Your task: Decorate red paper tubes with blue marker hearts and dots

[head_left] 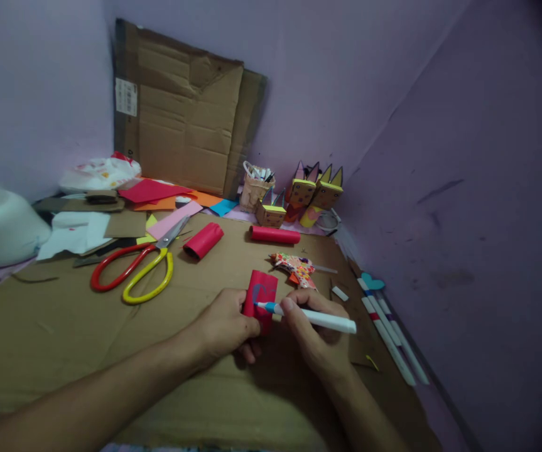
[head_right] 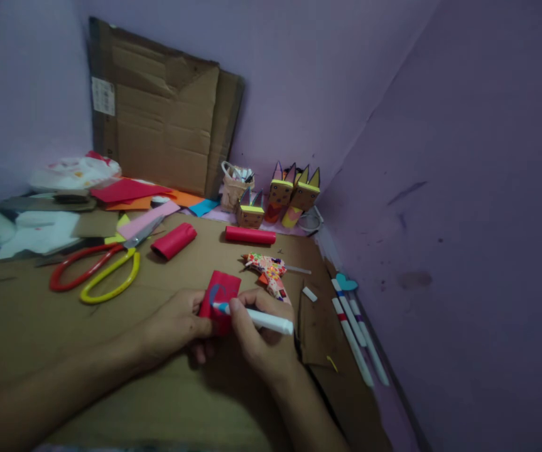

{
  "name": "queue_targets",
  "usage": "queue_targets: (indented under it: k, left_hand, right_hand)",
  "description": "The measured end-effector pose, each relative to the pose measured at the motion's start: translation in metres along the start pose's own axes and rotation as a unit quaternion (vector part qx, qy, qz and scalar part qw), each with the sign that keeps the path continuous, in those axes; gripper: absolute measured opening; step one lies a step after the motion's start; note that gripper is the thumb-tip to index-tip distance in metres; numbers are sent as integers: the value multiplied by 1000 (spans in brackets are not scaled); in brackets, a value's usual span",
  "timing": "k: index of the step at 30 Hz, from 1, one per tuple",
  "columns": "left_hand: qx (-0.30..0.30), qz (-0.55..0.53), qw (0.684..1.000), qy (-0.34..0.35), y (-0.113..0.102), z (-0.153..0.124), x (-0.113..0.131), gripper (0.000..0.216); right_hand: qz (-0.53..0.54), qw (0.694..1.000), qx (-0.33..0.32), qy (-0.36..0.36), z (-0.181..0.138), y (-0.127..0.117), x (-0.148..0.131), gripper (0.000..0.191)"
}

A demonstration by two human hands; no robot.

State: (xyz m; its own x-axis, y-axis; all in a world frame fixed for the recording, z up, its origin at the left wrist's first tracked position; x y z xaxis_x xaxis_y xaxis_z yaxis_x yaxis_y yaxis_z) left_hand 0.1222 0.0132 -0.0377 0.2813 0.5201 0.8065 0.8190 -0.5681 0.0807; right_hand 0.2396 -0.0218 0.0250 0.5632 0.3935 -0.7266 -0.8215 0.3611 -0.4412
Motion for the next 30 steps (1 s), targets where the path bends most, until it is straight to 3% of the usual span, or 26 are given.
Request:
queue_targets:
  k: [17, 30]
  left_hand:
    - [7, 13, 1000, -26, -1, -1, -1, 19]
    - [7, 8, 1000, -14, -1, 0, 0, 19]
  right_hand:
    - [5, 999, 42, 20, -3, -3, 14, 22]
    - [18, 999, 22, 27, -3, -1, 13, 24]
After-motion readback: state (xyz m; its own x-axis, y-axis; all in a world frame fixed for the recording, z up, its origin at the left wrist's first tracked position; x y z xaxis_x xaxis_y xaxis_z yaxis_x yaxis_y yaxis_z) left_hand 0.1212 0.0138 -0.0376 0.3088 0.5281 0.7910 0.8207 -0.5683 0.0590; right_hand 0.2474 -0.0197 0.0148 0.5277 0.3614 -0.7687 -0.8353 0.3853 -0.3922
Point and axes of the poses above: each hand's wrist, its own z-axis towards the middle knuckle, its own y-axis out of the palm, x = y × z, the point moved 7 cm from there along z, towards the middle knuckle, and after that the axes turned 7 degrees about -y, right-handed, at the moved point
